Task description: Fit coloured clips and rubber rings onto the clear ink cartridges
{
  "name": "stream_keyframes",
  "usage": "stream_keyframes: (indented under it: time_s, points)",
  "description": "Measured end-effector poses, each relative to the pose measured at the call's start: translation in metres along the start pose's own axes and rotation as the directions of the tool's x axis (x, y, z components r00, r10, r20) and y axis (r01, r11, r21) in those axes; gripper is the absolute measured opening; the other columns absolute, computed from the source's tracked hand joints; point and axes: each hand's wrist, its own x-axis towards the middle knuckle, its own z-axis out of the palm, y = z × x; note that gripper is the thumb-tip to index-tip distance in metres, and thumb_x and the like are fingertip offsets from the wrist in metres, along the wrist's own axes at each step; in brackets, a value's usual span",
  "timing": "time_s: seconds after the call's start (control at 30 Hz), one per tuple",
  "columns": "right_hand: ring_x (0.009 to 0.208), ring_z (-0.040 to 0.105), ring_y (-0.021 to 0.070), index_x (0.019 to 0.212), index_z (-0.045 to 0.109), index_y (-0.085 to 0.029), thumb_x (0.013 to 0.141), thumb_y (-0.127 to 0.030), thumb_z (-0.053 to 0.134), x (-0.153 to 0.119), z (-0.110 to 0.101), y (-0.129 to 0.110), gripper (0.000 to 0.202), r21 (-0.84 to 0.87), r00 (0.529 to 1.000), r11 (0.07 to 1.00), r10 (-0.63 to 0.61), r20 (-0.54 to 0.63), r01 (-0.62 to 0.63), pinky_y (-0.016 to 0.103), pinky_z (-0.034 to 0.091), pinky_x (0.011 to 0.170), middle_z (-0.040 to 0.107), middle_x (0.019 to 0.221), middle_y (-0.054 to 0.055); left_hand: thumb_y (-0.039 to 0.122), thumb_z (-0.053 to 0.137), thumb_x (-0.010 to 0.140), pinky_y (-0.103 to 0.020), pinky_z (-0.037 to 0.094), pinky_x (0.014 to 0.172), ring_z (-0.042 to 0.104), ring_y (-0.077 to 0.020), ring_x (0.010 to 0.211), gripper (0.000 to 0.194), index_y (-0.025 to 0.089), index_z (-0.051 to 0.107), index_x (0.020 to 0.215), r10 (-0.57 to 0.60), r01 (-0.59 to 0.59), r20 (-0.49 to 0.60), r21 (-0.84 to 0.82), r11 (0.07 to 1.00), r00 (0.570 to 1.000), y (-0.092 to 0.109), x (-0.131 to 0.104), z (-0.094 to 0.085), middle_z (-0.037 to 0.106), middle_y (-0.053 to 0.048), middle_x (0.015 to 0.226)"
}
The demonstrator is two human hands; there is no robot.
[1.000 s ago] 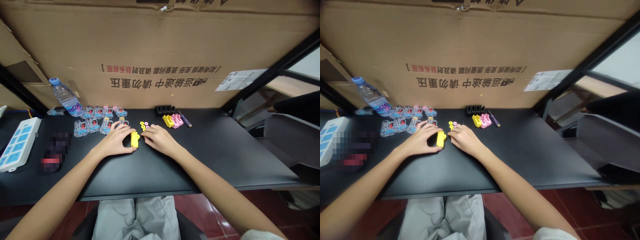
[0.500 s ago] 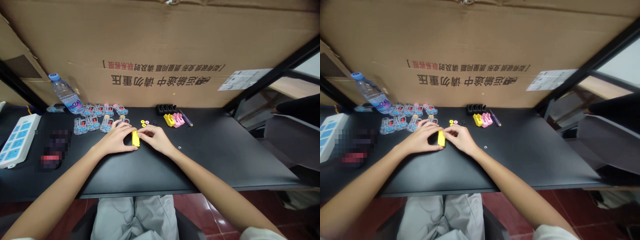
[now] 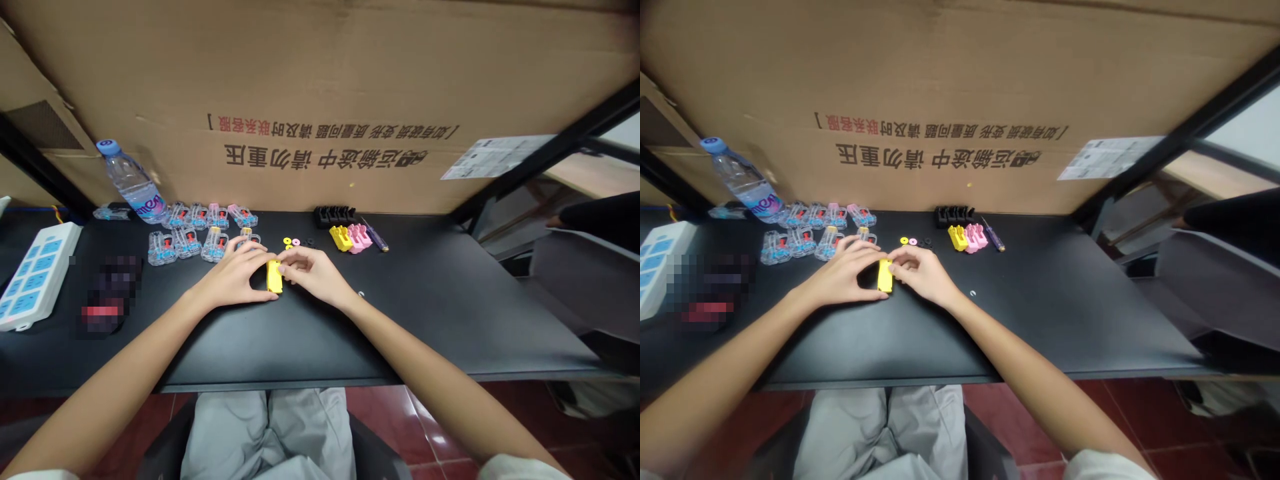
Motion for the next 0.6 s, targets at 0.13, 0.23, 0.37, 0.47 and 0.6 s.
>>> stream_keyframes:
  time_s: [0.13, 0.23, 0.37, 0.47, 0.6]
  points:
    - [0.073, 0.071, 0.0177, 0.105, 0.065, -0.023, 0.079, -0.037, 0.090, 0.000, 0.001, -0.002, 0.038, 0.116, 0.998, 0.992, 0.055, -0.001, -0.054, 0.034, 0.063, 0.070, 0.072, 0.080, -0.001, 0.056, 0.088, 0.081, -0.060, 0.028, 0.125, 0.061, -0.0346, 0.133, 0.068, 0.023, 0.068, 0.137, 0.023, -0.022, -0.016, 0.021, 1.000, 1.000, 0.000, 0.000, 0.000, 0.073, -0.014, 0.134]
    - [0.066, 0.069, 0.0154, 0.099, 0.062, -0.023, 0.078, -0.039, 0.091, 0.001, 0.002, -0.001, 0.040, 0.132, 0.997, 0.988, 0.075, -0.003, -0.074, 0.033, 0.062, 0.069, 0.070, 0.076, -0.002, 0.055, 0.088, 0.081, -0.058, 0.029, 0.125, 0.062, -0.0346, 0.132, 0.069, 0.021, 0.068, 0.136, 0.036, -0.035, -0.022, 0.028, 0.999, 0.999, 0.000, 0.000, 0.000, 0.073, -0.015, 0.134]
    - [0.065, 0.069, 0.0160, 0.098, 0.064, -0.021, 0.083, -0.043, 0.088, 0.002, 0.000, 0.001, 0.036, 0.093, 0.998, 0.994, 0.059, -0.003, -0.058, 0.034, 0.062, 0.067, 0.070, 0.077, 0.000, 0.056, 0.088, 0.081, -0.058, 0.028, 0.126, 0.062, -0.0346, 0.132, 0.069, 0.021, 0.068, 0.137, 0.032, -0.031, -0.018, 0.037, 0.999, 0.999, 0.000, 0.000, -0.001, 0.073, -0.015, 0.133]
    - [0.069, 0.069, 0.0168, 0.103, 0.069, -0.021, 0.096, -0.037, 0.071, 0.001, -0.007, 0.002, 0.018, -0.097, 0.993, 0.991, -0.095, -0.074, 0.087, 0.034, 0.061, 0.067, 0.072, 0.087, 0.004, 0.059, 0.086, 0.083, -0.059, 0.027, 0.126, 0.061, -0.0348, 0.133, 0.069, 0.022, 0.068, 0.138, 0.008, -0.008, -0.023, 0.036, 0.999, 1.000, 0.001, 0.000, -0.002, 0.073, -0.015, 0.134]
    - [0.091, 0.070, 0.0198, 0.121, 0.073, -0.024, 0.097, -0.022, 0.066, -0.004, -0.018, -0.001, 0.026, -0.442, 0.910, 0.805, -0.408, 0.072, 0.396, 0.036, 0.061, 0.076, 0.068, 0.127, 0.011, 0.064, 0.080, 0.086, -0.059, 0.027, 0.126, 0.061, -0.0343, 0.133, 0.068, 0.023, 0.068, 0.140, -0.032, 0.033, -0.070, 0.013, 0.999, 0.997, 0.001, 0.000, -0.005, 0.074, -0.014, 0.133]
